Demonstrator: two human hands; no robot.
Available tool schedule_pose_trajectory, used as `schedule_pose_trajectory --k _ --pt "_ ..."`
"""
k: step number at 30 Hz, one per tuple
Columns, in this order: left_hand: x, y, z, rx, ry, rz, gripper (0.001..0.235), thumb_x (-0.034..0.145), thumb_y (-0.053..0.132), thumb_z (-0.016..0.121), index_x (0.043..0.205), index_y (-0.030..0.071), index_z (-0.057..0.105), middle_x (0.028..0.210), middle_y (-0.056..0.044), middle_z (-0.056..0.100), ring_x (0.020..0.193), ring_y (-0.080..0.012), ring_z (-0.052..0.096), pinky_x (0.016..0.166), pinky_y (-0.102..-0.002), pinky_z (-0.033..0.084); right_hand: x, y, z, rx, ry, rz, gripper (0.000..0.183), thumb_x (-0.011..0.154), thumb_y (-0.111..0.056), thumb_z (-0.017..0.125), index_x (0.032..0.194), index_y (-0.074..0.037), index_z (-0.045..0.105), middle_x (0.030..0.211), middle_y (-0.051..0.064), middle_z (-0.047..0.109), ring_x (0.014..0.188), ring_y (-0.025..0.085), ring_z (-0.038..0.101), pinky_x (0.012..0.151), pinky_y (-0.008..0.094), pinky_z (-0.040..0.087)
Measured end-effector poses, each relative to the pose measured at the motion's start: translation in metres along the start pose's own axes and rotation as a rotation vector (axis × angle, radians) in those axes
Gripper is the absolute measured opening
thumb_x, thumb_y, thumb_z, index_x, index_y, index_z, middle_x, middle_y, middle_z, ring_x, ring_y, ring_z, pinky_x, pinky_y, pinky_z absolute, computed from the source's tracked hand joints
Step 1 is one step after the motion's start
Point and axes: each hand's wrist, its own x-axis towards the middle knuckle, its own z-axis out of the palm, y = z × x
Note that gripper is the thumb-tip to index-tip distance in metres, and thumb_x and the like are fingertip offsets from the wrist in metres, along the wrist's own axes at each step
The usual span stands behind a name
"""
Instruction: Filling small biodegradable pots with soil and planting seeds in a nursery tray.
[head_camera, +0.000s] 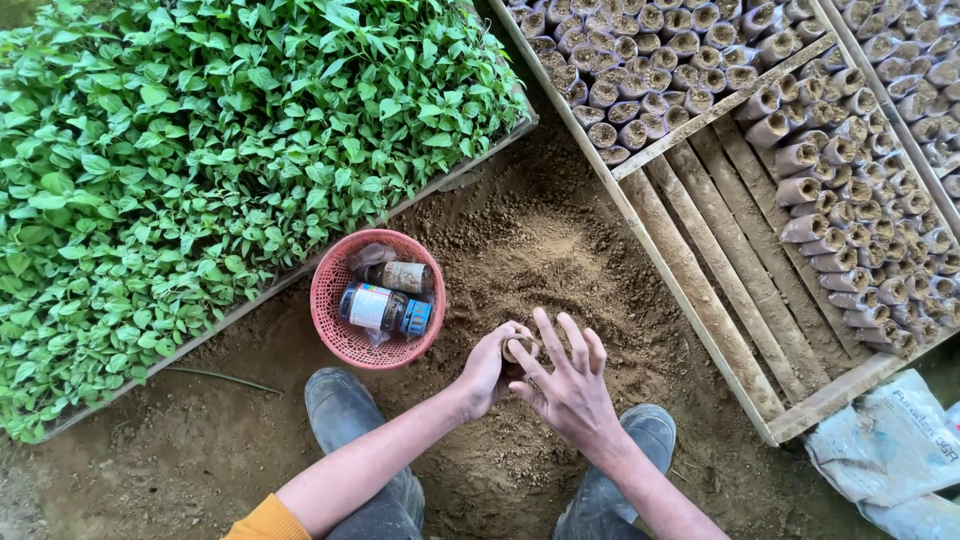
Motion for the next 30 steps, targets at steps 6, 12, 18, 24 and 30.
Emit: schedule_pose_trajectory --k 6,12,18,24,30 --pt "-0.014 0.014 0.011 0.075 0.046 -0.033 0.024 0.101 0.021 0.044 0.085 0.015 0.061 0.081 -0.001 0.062 0.066 -0.0111 0.05 0.055 -0.026 0.042 -0.001 -0.004 -0.006 0.049 0.039 0.027 0.05 0.103 -0.06 0.041 0.135 -0.026 0.06 0.164 0.013 0.032 0.147 0.033 0.031 0.118 0.053 0.021" --pt "-0.015 0.011 0.01 0.032 0.045 -0.072 0.023 0.103 0.022 0.044 0.092 0.012 0.062 0.085 -0.006 0.066 0.063 -0.0132 0.054 0.042 -0.024 0.039 0.0 -0.007 -0.007 0.038 0.052 0.035 0.046 0.104 -0.06 0.041 0.126 -0.028 0.064 0.164 0.011 0.031 0.147 0.033 0.029 0.117 0.054 0.021" --pt "-0.016 0.014 0.015 0.046 -0.032 -0.044 0.025 0.104 0.024 0.043 0.091 0.013 0.061 0.08 -0.002 0.062 0.064 -0.0112 0.051 0.053 -0.025 0.041 -0.013 -0.006 0.0 0.071 0.121 0.067 0.058 0.103 -0.064 0.035 0.145 -0.026 0.048 0.164 0.013 0.031 0.147 0.032 0.032 0.118 0.053 0.026" --pt "-0.015 0.017 0.018 0.011 0.035 -0.101 0.027 0.106 0.027 0.043 0.091 0.013 0.06 0.086 -0.004 0.066 0.067 -0.013 0.056 0.051 -0.025 0.043 -0.007 -0.006 0.0 0.003 0.02 0.064 0.064 0.102 -0.067 0.031 0.15 -0.027 0.045 0.167 0.017 0.023 0.15 0.036 0.026 0.12 0.055 0.02" --pt "-0.008 0.009 0.011 -0.014 0.013 -0.063 0.024 0.104 0.027 0.043 0.091 0.014 0.059 0.082 -0.004 0.062 0.066 -0.014 0.055 0.053 -0.027 0.042 -0.005 -0.007 -0.001 0.043 -0.006 0.058 0.064 0.102 -0.068 0.025 0.15 -0.031 0.046 0.168 0.016 0.019 0.151 0.034 0.023 0.121 0.057 0.017"
